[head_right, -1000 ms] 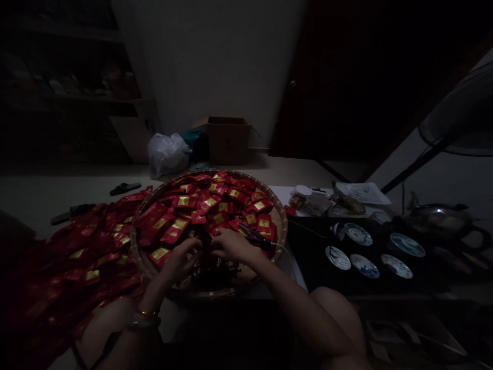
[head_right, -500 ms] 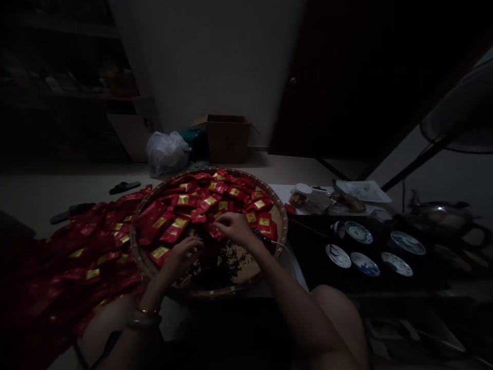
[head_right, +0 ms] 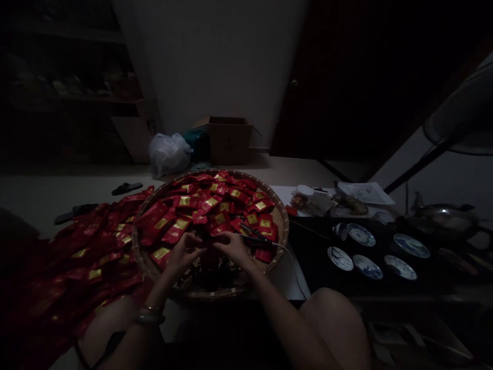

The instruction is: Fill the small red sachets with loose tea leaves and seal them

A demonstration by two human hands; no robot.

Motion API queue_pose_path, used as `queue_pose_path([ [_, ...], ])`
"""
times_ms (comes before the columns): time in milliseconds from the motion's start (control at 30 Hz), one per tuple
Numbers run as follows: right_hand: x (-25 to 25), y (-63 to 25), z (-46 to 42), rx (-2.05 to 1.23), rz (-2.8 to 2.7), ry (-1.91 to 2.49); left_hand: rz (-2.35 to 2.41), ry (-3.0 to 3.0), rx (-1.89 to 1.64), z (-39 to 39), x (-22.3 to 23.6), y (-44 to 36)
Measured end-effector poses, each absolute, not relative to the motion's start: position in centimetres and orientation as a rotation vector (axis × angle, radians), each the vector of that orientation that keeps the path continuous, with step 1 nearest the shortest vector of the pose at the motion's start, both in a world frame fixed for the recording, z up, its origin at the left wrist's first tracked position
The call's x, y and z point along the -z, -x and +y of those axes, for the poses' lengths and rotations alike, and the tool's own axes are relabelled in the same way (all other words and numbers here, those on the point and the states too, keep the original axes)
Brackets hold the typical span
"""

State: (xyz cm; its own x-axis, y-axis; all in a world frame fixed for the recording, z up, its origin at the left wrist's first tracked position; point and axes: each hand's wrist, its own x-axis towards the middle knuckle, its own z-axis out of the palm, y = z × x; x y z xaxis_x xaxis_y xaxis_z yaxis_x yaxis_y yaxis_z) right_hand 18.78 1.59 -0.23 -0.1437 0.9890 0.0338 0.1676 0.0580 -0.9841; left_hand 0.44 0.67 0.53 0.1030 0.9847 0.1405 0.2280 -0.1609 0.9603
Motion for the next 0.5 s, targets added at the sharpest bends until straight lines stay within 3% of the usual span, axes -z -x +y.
queue_pose_path([
  [167,1.0,-18.3,1.1,-1.242,-1.267,1.177,1.289,-1.456,-1.068,1.0,-0.7,-0.3],
  [500,0.0,-17.8,0.9,-1.165,-1.385,1.222,1.265,-1.295,-1.249,0.9,-1.0,-0.4],
])
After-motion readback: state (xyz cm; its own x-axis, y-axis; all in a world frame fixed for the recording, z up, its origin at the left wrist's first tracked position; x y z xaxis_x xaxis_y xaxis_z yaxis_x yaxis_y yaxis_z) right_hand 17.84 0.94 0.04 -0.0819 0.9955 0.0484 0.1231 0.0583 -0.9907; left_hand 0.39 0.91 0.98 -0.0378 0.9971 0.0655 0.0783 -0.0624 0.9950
